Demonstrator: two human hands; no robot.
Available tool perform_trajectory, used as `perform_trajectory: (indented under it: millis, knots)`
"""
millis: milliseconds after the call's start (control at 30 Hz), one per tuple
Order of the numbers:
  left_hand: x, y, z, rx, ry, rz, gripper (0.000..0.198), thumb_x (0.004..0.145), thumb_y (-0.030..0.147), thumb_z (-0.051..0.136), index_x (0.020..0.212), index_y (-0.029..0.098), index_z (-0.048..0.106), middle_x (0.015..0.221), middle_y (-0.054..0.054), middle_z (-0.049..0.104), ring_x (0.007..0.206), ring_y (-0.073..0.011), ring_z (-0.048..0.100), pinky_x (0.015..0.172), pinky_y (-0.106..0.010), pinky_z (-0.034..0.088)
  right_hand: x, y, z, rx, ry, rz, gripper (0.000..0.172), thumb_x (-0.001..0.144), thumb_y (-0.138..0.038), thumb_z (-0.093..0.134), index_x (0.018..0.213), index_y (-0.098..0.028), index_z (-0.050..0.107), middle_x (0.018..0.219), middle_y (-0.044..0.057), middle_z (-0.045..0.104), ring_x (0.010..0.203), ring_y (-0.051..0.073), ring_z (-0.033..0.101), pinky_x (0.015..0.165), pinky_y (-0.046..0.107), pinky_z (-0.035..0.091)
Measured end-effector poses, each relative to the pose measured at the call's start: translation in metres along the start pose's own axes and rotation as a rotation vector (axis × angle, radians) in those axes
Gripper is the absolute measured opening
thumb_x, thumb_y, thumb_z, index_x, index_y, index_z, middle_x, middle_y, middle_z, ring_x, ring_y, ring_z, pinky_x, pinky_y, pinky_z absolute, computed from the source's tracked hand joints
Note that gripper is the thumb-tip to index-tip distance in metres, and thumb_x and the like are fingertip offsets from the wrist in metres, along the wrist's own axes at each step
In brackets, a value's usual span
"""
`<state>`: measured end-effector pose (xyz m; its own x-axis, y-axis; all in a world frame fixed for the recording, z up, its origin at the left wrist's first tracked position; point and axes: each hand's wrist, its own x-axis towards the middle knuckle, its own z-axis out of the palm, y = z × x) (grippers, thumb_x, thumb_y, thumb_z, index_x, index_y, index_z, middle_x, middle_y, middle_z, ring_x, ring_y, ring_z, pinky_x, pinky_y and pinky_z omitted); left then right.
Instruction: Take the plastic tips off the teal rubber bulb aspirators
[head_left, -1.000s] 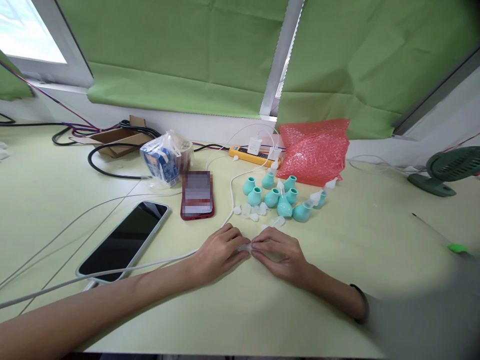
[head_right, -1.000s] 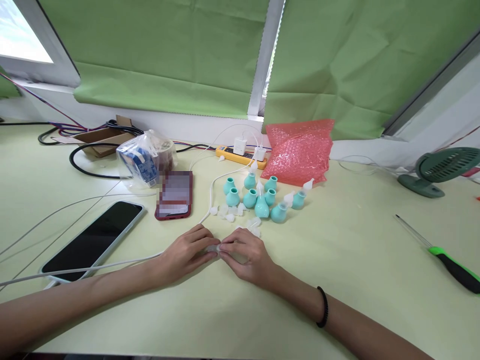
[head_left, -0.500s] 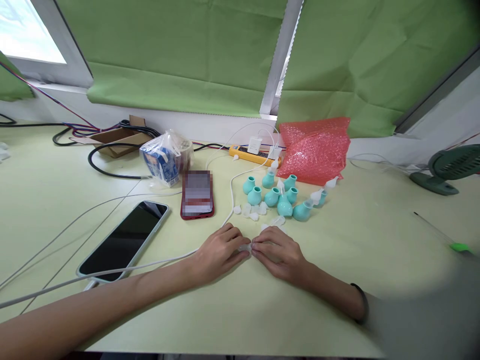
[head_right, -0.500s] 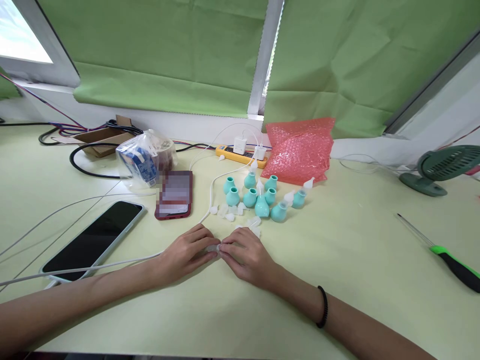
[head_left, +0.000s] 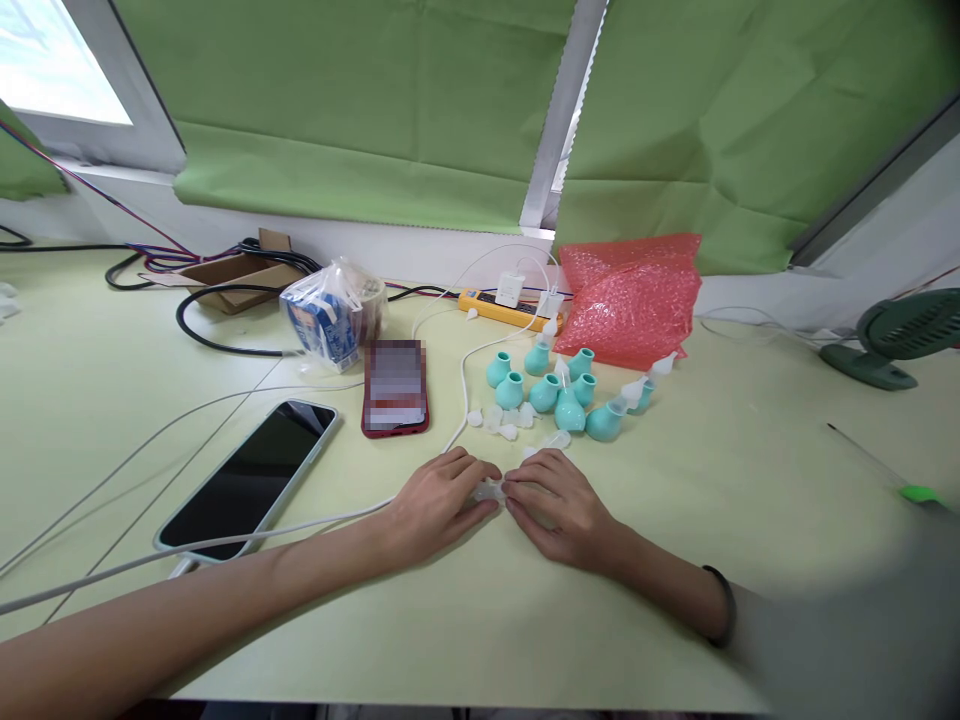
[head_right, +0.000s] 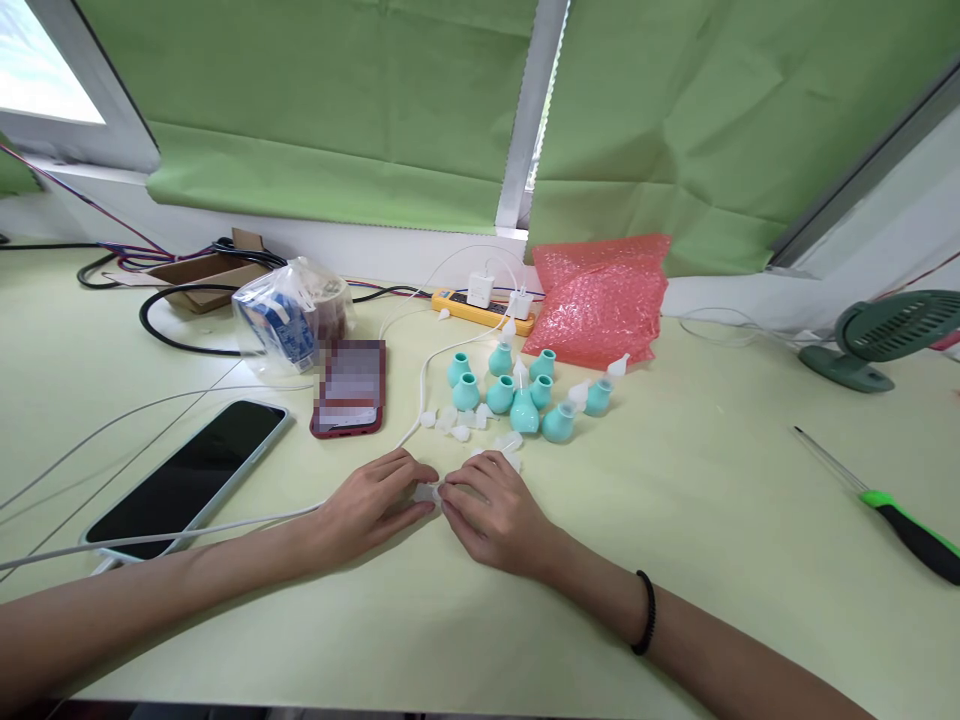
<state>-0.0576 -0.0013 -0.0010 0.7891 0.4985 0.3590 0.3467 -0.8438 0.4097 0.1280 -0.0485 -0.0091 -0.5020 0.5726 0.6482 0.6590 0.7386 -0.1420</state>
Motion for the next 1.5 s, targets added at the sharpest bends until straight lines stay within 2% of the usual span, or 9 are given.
perform_trajectory:
  millis: [333,500,667,867,1100,1267,1500]
  knots:
    - [-0.0005,-0.0004,-0.0006,0.028,0.008,0.045,0.015,0.084,0.026,0.044,0.087,0.015,0.054,0.079,-0.005,0.058,0.076,-0.0170,0.049,0.066,-0.027,0.043,0.0000,0.0002,0.0002,0.081,0.035,0.043,0.022,0.070,-0.006,0.054,0.089,-0.017,0.053,0.079,0.005,0.059,0.075,0.016,0.051,0.067,0.034,0.043]
    - [-0.0007,0.0005,-0.0013,0.038,0.006,0.028,0.017,0.084,0.027,0.044,0.092,0.015,0.053,0.079,-0.006,0.058,0.076,-0.0173,0.049,0.065,-0.027,0.043,0.0003,0.0000,-0.0005,0.084,0.016,0.046,0.022,0.070,-0.005,0.054,0.089,-0.017,0.053,0.079,0.006,0.059,0.075,0.017,0.051,0.067,0.034,0.043]
    - [-0.0007,0.0003,-0.0016,0.017,0.017,0.075,0.017,0.085,0.024,0.042,0.093,0.015,0.054,0.080,-0.005,0.058,0.076,-0.0166,0.048,0.067,-0.027,0.042,-0.0002,0.0000,-0.0009,0.084,-0.009,0.056,0.020,0.071,-0.006,0.053,0.089,-0.017,0.054,0.079,0.006,0.059,0.074,0.017,0.051,0.066,0.034,0.043]
    - [-0.0017,-0.0015,-0.0003,0.013,0.043,0.089,0.018,0.085,0.024,0.042,0.084,0.015,0.057,0.077,-0.006,0.058,0.073,-0.0159,0.048,0.065,-0.026,0.042,0.0005,-0.0011,-0.0010,0.059,-0.030,0.048,0.020,0.073,-0.008,0.051,0.090,-0.017,0.054,0.076,0.005,0.059,0.074,0.017,0.051,0.067,0.035,0.042]
    - [-0.0019,-0.0014,-0.0004,0.010,0.064,0.100,0.019,0.085,0.022,0.041,0.080,0.014,0.058,0.078,-0.007,0.058,0.073,-0.0155,0.048,0.064,-0.025,0.042,0.0003,-0.0024,-0.0019,0.092,0.033,0.064,0.018,0.070,-0.006,0.053,0.084,-0.018,0.055,0.075,0.004,0.060,0.074,0.016,0.051,0.069,0.035,0.042]
    - [-0.0018,-0.0023,0.0010,0.007,0.074,0.112,0.019,0.085,0.022,0.041,0.081,0.014,0.058,0.077,-0.006,0.058,0.073,-0.0154,0.048,0.064,-0.026,0.043,0.0000,-0.0005,-0.0019,0.077,0.011,0.043,0.017,0.071,-0.006,0.053,0.084,-0.017,0.054,0.076,0.004,0.060,0.074,0.016,0.051,0.069,0.034,0.042]
    - [-0.0022,-0.0010,0.0011,0.056,0.052,0.068,0.017,0.086,0.024,0.041,0.085,0.013,0.054,0.075,-0.006,0.058,0.071,-0.0156,0.050,0.062,-0.026,0.043,0.0011,-0.0032,-0.0032,0.019,-0.100,0.021,0.016,0.073,-0.007,0.049,0.086,-0.016,0.053,0.078,0.005,0.060,0.075,0.016,0.050,0.074,0.037,0.040]
